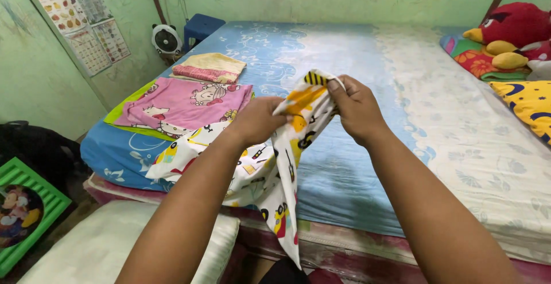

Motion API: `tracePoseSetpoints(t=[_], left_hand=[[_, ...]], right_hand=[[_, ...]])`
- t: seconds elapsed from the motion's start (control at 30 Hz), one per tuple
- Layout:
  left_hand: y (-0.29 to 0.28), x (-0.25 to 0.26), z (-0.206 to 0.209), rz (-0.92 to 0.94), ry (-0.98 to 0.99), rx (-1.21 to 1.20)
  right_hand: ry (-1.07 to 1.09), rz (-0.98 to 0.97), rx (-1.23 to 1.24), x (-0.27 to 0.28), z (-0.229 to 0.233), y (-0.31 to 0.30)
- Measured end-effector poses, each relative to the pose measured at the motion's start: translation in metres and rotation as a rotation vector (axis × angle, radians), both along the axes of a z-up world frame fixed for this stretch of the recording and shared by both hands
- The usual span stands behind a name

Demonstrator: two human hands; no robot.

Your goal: Replacing old pillowcases with new ones on several pillows on a bed.

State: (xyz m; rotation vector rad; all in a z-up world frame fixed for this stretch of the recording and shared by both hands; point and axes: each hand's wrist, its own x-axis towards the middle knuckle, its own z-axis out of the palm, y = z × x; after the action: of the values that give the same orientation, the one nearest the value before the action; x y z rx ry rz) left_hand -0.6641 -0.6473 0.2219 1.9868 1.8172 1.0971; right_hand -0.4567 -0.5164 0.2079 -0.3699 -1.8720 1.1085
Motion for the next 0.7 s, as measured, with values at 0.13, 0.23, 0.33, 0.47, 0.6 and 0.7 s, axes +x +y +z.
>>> tracePoseSetpoints(t=[0.13, 0.23, 0.33, 0.47, 0.6, 0.7], left_hand=[[0.034, -0.026, -0.046, -0.059, -0.602, 0.088], [0.021, -0.012, -0.035, -0.202, -0.9, 0.176], [0.001, -0.002, -0.019, 0.04, 0.086, 0.108], [0.004, -0.03, -0.043, 0.4, 0.456, 0.028], [0.015, -0.045, -0.046, 0.544, 0.39, 0.092], [0.017, -0.038, -0.014, 0.612, 0.355, 0.042]], right_hand=[[0.07, 0.039, -0.187, 0.01, 0.002, -0.006], [0.03, 0.004, -0.245, 0.016, -0.004, 0.0], [-0.025, -0.1, -0.156, 0.026, -0.001, 0.009], [0.035, -0.295, -0.041, 0.054, 0.013, 0.024], [-0.033, -0.397, -0.022, 0.074, 0.017, 0.029], [0.031, -0.427, 0.054, 0.08, 0.034, 0.02]])
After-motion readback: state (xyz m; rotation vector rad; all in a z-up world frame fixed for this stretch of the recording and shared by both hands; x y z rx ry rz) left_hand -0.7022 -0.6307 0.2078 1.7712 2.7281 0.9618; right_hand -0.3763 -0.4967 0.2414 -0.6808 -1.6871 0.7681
